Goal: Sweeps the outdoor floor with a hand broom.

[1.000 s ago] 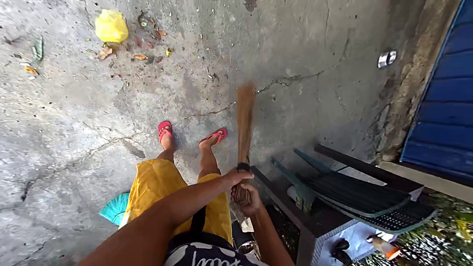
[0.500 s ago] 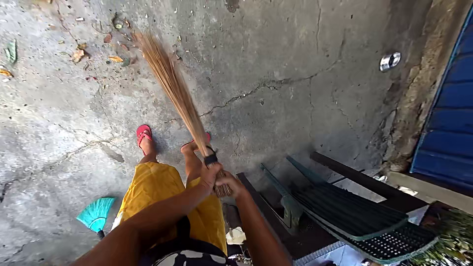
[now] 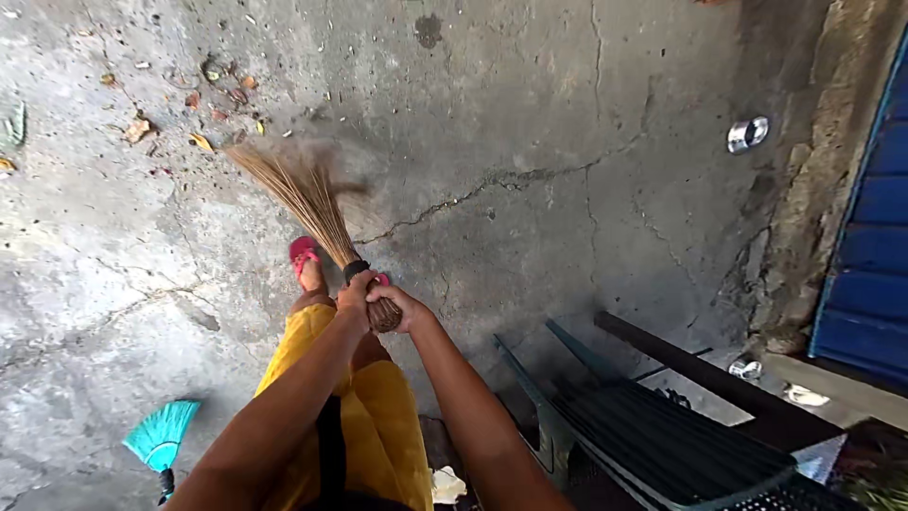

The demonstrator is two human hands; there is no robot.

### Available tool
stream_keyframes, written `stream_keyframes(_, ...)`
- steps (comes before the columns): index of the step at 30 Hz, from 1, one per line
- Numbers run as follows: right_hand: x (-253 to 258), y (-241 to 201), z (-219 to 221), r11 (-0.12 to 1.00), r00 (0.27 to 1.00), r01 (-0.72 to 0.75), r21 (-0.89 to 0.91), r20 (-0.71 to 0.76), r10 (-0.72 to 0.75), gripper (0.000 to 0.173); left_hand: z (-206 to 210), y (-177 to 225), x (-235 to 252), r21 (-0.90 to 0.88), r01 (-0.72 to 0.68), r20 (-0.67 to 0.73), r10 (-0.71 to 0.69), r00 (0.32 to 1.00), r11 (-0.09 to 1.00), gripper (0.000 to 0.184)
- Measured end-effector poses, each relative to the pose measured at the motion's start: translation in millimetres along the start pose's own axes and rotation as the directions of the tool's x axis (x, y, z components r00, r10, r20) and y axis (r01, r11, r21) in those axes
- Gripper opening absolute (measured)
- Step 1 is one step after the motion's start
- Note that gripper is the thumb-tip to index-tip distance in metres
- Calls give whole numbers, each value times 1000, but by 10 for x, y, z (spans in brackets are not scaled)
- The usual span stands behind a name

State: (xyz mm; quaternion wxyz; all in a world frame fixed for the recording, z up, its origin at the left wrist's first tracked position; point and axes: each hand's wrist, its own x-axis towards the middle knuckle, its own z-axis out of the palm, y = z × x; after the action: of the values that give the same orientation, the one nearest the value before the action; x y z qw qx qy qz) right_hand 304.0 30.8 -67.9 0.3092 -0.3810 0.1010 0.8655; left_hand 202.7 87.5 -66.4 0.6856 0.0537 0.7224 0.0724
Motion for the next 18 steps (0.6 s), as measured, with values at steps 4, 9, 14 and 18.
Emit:
stream_keyframes(4,-974,223,-223,989,965,145,4,-222,-140,48,501,-452,-560,49,-166,201,153,968,985,61)
stream_keyframes(9,-1622,595,-305,840,808,465,279,-523,-273,40,1087,-782,-597,478,133,563,-419,713,868,39)
stream_keyframes(14,-1557,168,-761,912,931,250,324,-338,-136,32,1418,-769,-403,366,336,322,-457,829,868,34)
stream_keyframes(18,-1947,-64,-743,972,960,71,222,-279,-6,38,1531,-700,-817,211,251,242,-299,923,945,54)
